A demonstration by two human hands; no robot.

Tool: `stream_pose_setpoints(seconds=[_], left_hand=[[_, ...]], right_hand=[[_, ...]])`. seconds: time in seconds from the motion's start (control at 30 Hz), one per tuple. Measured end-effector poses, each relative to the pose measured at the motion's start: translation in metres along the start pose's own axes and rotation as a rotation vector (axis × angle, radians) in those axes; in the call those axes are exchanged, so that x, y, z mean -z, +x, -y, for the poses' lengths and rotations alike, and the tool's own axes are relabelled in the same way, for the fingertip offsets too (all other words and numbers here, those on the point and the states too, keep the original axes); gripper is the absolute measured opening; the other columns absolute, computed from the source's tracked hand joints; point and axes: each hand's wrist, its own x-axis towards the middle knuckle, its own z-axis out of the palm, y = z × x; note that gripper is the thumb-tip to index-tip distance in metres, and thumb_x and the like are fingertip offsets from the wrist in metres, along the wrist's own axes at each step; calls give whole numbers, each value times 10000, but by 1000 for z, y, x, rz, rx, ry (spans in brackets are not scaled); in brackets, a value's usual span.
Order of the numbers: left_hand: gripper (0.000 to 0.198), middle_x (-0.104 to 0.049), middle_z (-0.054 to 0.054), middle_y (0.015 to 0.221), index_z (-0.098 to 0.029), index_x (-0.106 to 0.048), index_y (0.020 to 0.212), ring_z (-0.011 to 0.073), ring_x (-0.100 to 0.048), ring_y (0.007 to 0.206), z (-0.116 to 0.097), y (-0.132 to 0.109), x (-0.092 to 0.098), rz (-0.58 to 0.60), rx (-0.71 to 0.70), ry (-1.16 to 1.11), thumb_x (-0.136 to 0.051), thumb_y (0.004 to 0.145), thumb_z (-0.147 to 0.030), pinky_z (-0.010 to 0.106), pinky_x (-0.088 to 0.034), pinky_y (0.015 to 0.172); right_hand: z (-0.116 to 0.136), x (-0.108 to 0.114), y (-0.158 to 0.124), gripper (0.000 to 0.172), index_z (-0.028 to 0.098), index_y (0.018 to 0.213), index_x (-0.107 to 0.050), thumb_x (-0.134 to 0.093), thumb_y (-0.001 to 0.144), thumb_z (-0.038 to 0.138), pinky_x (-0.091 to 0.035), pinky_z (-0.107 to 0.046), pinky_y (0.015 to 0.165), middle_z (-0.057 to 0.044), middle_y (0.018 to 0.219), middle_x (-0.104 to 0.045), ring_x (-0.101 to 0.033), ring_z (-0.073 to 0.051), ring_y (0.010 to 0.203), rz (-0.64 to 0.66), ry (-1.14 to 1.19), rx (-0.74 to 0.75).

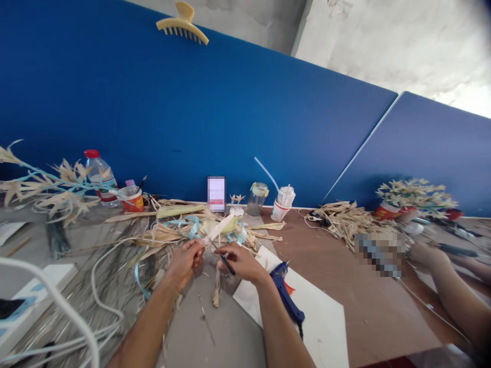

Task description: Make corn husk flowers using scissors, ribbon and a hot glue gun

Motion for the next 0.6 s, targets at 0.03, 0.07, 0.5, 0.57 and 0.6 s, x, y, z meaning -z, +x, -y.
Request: stream_pose_setpoints(seconds=[0.03,0.07,0.5,0.57,0.6], left_hand=[[372,-432,-103,468,-160,-521,606,12,-282,348,0,0,0,-8,-1,2,-791,584,-415,173,-220,376],[366,-444,-100,478,-160,-529,619,12,-285,350,0,0,0,-19,-3,7,-791,585,-413,173,-218,374],[368,-653,8,656,-126,-699,913,-18,-225,343,-1,0,4,11,95,20,-811,597,-279,158,-203,361],[360,-622,-12,607,-121,-708,905,-15,-217,348,-1,1,5,-4,94,18,-812,595,-271,156,-198,362],[356,-620,-12,606,-119,-711,901,-12,-221,351,-1,1,5,-13,91,17,-811,594,-269,158,-206,365]], right_hand=[[0,0,0,315,216,1016,-739,-698,727,336,-438,-262,676,-34,875,-617,-524,-153,718,-8,9,1],[1,0,0,310,212,1007,-740,-694,731,344,-439,-263,677,-36,879,-617,-524,-153,718,-17,16,2],[-7,-3,4,201,212,880,-732,-595,760,297,-420,-251,652,-21,797,-619,-521,-160,721,-24,-4,6],[-6,-3,4,166,198,804,-710,-583,761,297,-400,-241,628,-5,710,-582,-496,-151,685,-4,5,18],[-6,-3,4,154,195,772,-695,-579,760,295,-389,-237,614,4,677,-560,-481,-146,666,7,12,23]])
